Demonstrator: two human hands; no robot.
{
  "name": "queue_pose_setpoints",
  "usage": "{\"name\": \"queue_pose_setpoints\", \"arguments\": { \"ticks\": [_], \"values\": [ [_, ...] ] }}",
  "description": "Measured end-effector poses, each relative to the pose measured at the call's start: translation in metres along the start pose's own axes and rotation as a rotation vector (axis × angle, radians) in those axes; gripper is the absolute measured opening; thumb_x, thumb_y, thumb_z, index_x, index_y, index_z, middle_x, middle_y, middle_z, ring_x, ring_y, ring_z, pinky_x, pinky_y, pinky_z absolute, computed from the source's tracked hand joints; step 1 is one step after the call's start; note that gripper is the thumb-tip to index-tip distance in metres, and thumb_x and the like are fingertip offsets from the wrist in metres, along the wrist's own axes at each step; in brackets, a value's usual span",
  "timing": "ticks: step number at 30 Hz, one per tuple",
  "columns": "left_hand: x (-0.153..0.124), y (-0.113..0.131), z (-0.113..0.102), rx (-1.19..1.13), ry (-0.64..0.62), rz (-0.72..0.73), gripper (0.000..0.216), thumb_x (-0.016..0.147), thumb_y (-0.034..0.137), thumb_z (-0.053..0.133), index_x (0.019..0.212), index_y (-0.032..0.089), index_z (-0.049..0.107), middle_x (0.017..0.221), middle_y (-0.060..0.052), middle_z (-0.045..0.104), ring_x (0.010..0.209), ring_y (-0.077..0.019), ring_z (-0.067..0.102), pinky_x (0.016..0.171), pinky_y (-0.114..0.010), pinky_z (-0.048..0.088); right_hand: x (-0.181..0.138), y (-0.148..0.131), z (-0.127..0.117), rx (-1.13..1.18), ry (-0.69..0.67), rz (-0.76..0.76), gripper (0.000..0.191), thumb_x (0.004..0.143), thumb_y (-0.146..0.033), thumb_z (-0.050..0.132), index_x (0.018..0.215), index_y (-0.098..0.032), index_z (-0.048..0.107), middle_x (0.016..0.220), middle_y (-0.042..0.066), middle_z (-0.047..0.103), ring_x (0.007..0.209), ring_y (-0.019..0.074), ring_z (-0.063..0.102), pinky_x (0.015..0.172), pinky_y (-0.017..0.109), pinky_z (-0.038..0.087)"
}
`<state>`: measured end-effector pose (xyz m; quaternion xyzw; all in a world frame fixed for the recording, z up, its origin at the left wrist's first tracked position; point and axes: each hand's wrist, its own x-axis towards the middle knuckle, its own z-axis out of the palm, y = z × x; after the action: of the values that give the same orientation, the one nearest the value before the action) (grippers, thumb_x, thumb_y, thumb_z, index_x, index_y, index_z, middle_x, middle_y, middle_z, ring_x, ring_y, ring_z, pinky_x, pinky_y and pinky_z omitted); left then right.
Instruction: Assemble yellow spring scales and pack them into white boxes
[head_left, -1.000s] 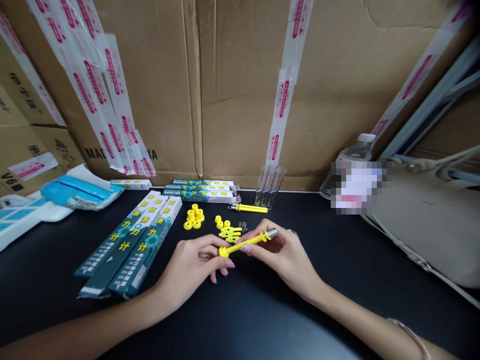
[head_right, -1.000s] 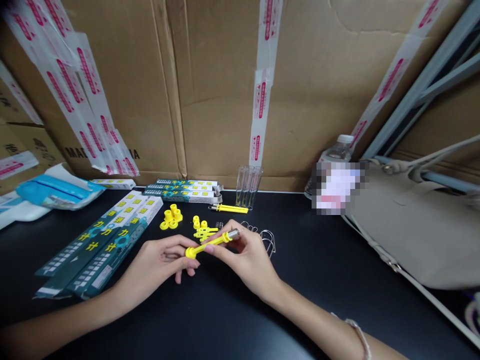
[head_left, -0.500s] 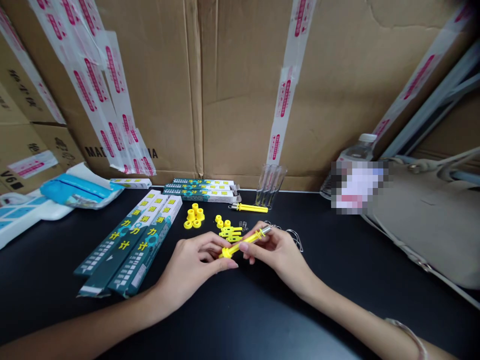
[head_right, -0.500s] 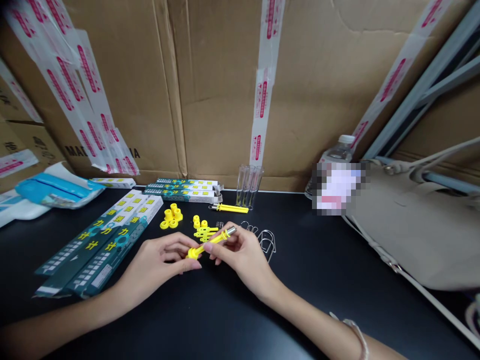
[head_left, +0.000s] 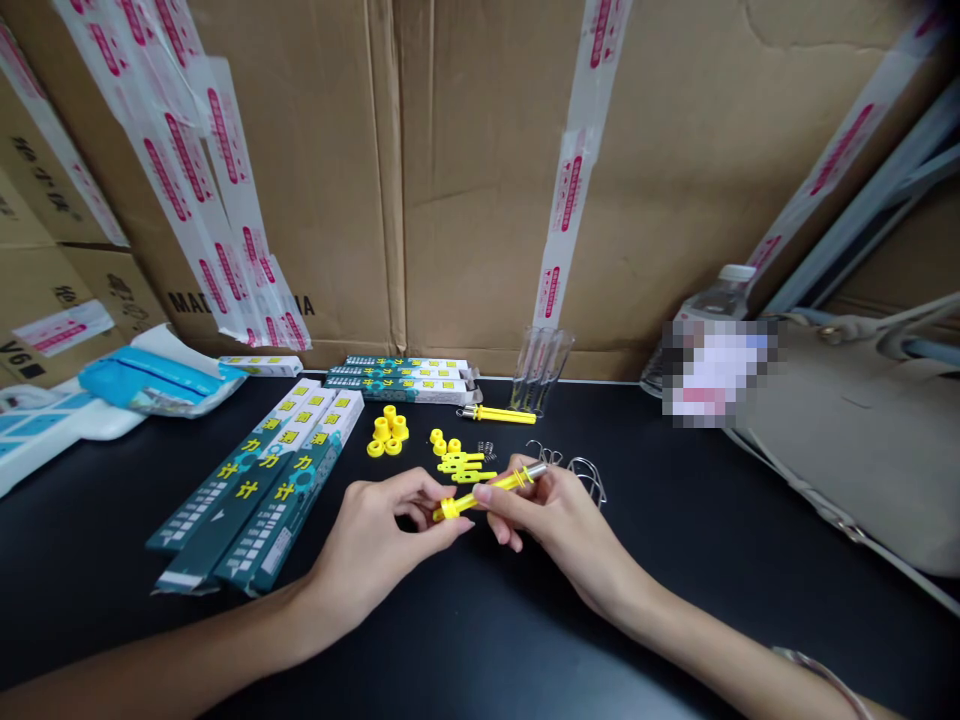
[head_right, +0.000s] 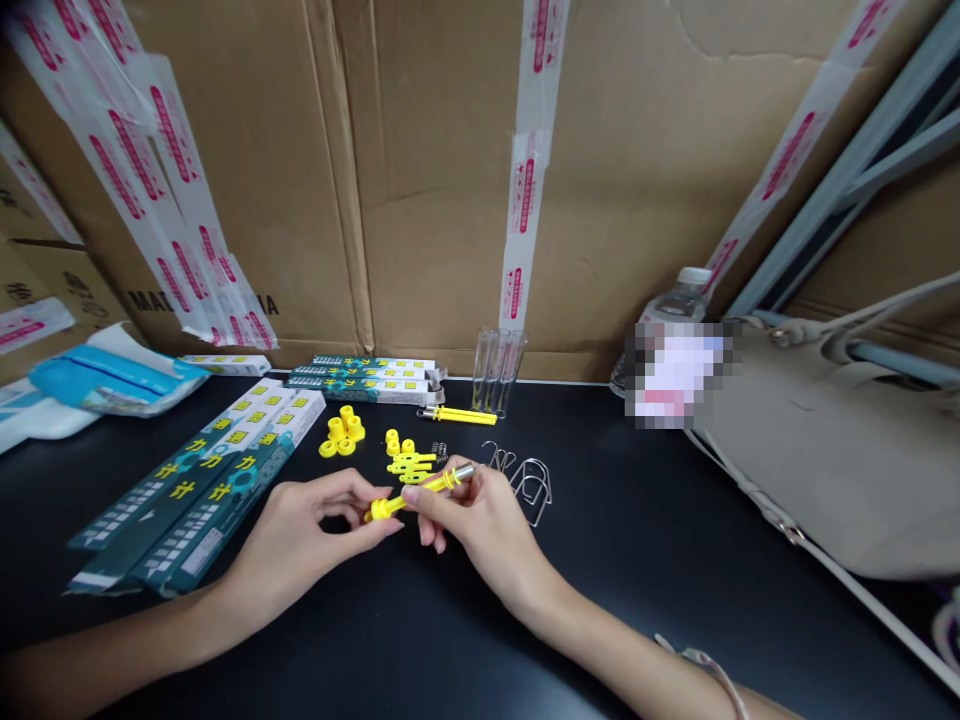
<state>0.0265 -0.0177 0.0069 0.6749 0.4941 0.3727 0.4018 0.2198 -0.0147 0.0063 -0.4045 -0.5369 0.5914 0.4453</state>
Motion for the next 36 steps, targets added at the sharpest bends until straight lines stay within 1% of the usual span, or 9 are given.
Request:
{"name": "queue_pose_setpoints", "arguments": {
  "ticks": [6,10,13,16,21,24,28,32,36],
  "values": [
    [0.004,0.002,-0.002,-0.094,-0.176,-0.017,0.030,0.090,0.041,0.060,0.096,0.017,0.074,0.080,-0.004,0.076,0.061,-0.0145,0.063,0.056,-0.024,0.051,0.005,0.003,-0.003,0.051,-0.022,-0.022,0.035,0.071,-0.046,0.084,0.075,-0.017,0.065,0.059,-0.003,0.062,0.053,0.0107,0.051,0.054,0.024,0.042],
    [0.003,0.003,-0.003,-0.077,-0.201,-0.004,0.032,0.094,0.041,0.054,0.098,0.017,0.075,0.084,-0.004,0.076,0.062,-0.0135,0.060,0.058,-0.023,0.050,0.008,0.005,-0.003,0.006,0.023,-0.056,0.039,0.070,-0.052,0.083,0.080,-0.018,0.067,0.060,-0.004,0.060,0.053,0.0114,0.052,0.052,0.024,0.043],
    [0.004,0.003,-0.004,-0.073,-0.215,-0.010,0.031,0.093,0.041,0.055,0.093,0.017,0.075,0.084,-0.003,0.075,0.064,-0.0142,0.060,0.057,-0.023,0.049,0.008,0.005,-0.003,-0.022,0.043,-0.078,0.041,0.069,-0.055,0.083,0.080,-0.018,0.069,0.060,-0.003,0.059,0.053,0.0117,0.050,0.051,0.025,0.043],
    [0.004,0.002,-0.003,-0.040,-0.222,-0.001,0.030,0.091,0.042,0.058,0.099,0.019,0.075,0.083,-0.003,0.075,0.071,-0.0165,0.063,0.062,-0.025,0.048,0.007,0.006,-0.004,-0.060,0.065,-0.106,0.038,0.070,-0.054,0.082,0.076,-0.018,0.070,0.063,-0.002,0.060,0.052,0.0110,0.048,0.051,0.025,0.042],
    [0.002,-0.001,-0.003,0.155,-0.148,0.055,0.022,0.083,0.040,0.070,0.097,0.026,0.079,0.077,0.001,0.064,0.067,-0.0157,0.052,0.064,-0.027,0.041,0.005,0.008,-0.007,-0.348,0.050,-0.271,0.028,0.084,-0.049,0.073,0.082,-0.022,0.079,0.081,0.004,0.067,0.064,0.0159,0.054,0.056,0.028,0.040],
    [0.002,-0.001,-0.003,0.231,-0.150,0.104,0.020,0.084,0.041,0.070,0.097,0.028,0.079,0.080,0.001,0.063,0.069,-0.0156,0.050,0.064,-0.026,0.039,0.003,0.008,-0.007,-0.524,0.032,-0.382,0.028,0.089,-0.047,0.067,0.084,-0.023,0.079,0.078,0.005,0.065,0.069,0.0190,0.057,0.061,0.030,0.042],
    [0.004,-0.002,-0.003,0.190,-0.161,0.158,0.018,0.083,0.038,0.073,0.091,0.023,0.078,0.089,0.000,0.065,0.074,-0.0157,0.053,0.064,-0.026,0.039,0.000,0.005,-0.005,-0.599,0.042,-0.447,0.023,0.088,-0.043,0.070,0.082,-0.022,0.074,0.073,0.002,0.063,0.065,0.0180,0.056,0.062,0.030,0.042],
    [0.004,-0.002,-0.003,0.120,-0.219,0.103,0.017,0.084,0.036,0.072,0.077,0.020,0.073,0.064,0.006,0.052,0.061,-0.0119,0.043,0.057,-0.025,0.032,-0.001,0.002,-0.004,-0.529,0.015,-0.431,0.019,0.087,-0.041,0.072,0.091,-0.022,0.070,0.084,0.002,0.070,0.067,0.0169,0.061,0.065,0.029,0.048],
    [0.005,-0.006,-0.001,-0.099,-0.203,0.034,0.018,0.086,0.036,0.068,0.089,0.019,0.069,0.072,0.004,0.058,0.067,-0.0136,0.051,0.063,-0.026,0.040,0.002,-0.002,-0.013,-0.480,0.054,-0.445,0.023,0.094,-0.042,0.063,0.103,-0.022,0.069,0.088,0.004,0.072,0.071,0.0169,0.065,0.065,0.027,0.051]
  ]
}}
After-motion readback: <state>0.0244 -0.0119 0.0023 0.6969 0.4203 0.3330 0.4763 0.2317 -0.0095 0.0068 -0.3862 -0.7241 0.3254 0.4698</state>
